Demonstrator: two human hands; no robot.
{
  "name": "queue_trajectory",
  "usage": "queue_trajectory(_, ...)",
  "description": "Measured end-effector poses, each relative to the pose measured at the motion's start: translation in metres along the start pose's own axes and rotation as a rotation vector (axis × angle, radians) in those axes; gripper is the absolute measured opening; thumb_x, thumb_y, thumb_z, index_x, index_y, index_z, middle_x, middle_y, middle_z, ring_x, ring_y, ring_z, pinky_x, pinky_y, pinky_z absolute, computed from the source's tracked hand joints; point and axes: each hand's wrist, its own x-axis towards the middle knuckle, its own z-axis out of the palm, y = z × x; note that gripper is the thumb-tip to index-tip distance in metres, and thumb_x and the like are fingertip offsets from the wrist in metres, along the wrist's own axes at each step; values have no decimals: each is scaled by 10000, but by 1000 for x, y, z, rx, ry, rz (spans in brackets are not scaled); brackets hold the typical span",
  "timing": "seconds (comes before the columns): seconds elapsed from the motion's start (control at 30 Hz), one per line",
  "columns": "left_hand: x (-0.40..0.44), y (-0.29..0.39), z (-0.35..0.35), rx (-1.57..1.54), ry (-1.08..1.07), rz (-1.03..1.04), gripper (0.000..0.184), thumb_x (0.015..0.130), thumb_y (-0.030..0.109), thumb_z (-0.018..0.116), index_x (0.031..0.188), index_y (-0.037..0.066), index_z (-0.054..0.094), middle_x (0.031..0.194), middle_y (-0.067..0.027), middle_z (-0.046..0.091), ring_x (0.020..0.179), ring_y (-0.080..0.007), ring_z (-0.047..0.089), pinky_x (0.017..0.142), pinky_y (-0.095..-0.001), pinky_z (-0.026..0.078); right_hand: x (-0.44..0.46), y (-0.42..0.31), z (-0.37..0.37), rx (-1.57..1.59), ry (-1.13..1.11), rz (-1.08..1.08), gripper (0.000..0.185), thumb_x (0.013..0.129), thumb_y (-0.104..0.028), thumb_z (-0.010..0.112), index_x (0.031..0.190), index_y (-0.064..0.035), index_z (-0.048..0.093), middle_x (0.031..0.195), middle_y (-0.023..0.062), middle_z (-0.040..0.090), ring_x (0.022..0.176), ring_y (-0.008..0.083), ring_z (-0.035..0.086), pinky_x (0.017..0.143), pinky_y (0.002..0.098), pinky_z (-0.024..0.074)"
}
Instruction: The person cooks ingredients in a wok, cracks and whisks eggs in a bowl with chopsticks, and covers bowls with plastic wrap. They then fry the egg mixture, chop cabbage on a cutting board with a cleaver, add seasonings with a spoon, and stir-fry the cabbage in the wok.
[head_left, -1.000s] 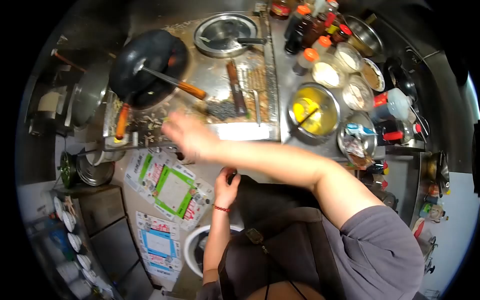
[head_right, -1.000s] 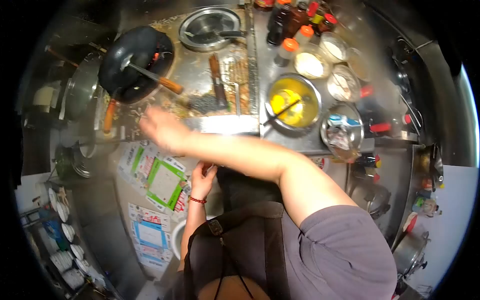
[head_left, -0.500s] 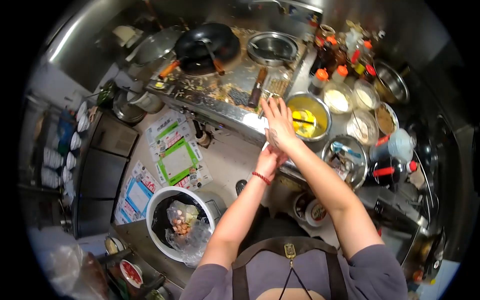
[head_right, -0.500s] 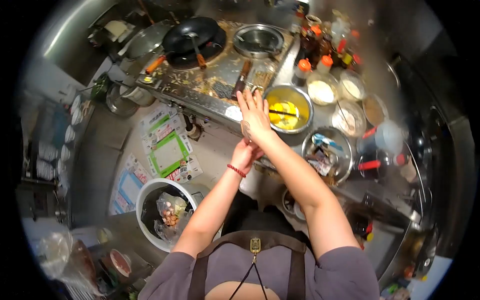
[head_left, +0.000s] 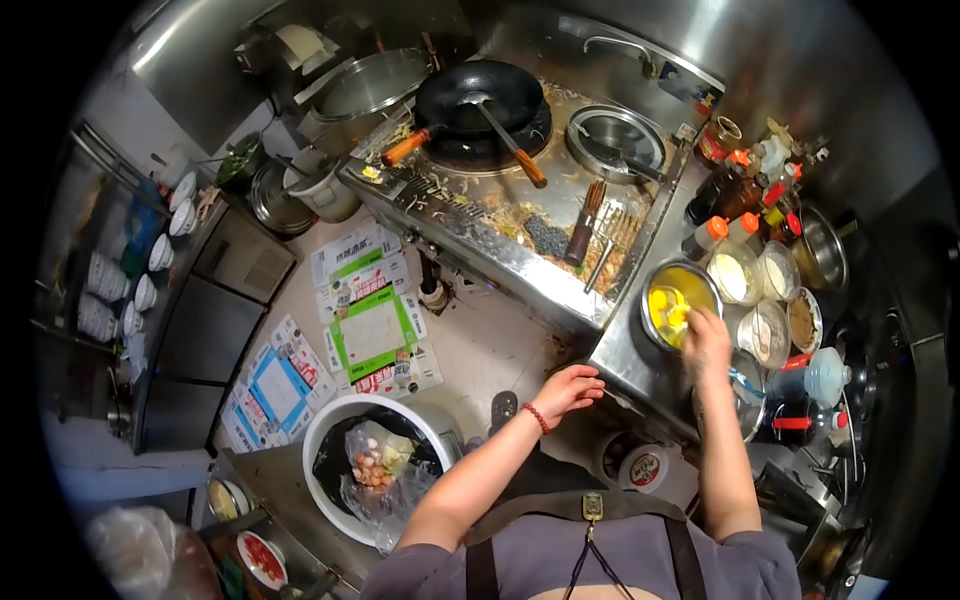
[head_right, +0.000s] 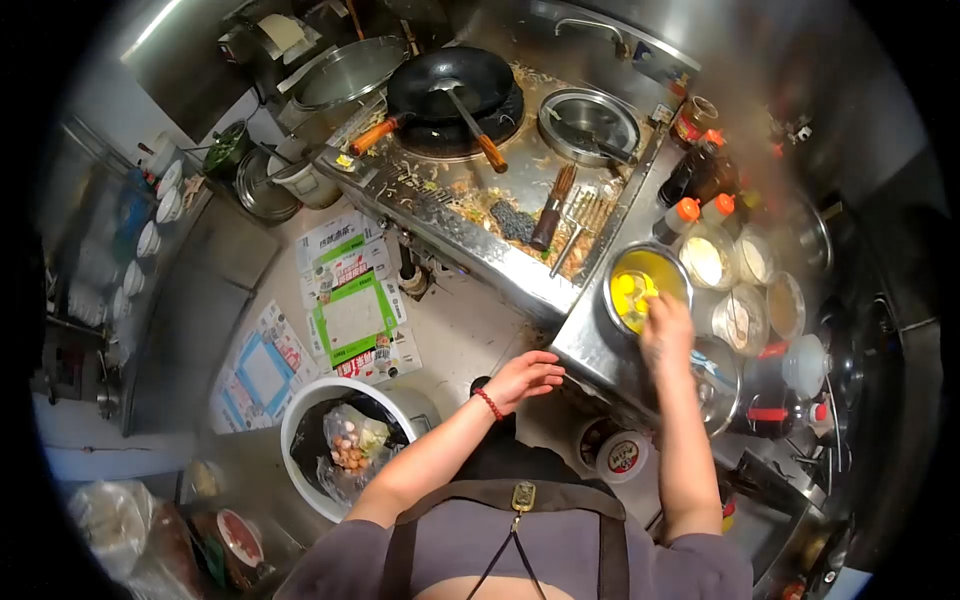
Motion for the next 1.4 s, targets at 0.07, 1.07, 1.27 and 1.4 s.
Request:
queue_trajectory(0.07,9,18,9,153,-40,11,306,902,172,527,1180,59,467,1069,-50,600,961,-149,590,798,-260,483,-13,16,-19,18,-25,166,181,722,-6,592,893,-20,651,819,190,622,732,342,611,685,381,486)
queue_trajectory(1.07,-35,164,-70,-182,126,340,349,842,8,446,1178,103,438,1124,-100,540,1006,-245,574,702,-426,577,97,-67,38,279,-750,40,137,759,-144,583,851,-90,668,745,177,627,725,345,610,653,424,500)
queue_trajectory(1.27,-94,176,-110,-380,527,606,199,821,24,460,994,118,480,1080,-62,531,1028,-238,524,787,-524,499,155,-156,115,481,-857,-284,115,718,-114,568,750,-16,619,695,203,606,680,371,603,626,438,487)
queue_trajectory(1.4,-119,177,-161,-439,656,771,184,828,59,465,992,142,469,1077,-53,521,1026,-228,512,806,-563,458,177,-228,183,395,-1022,-562,124,679,-66,522,704,8,618,723,229,616,728,380,624,638,438,505)
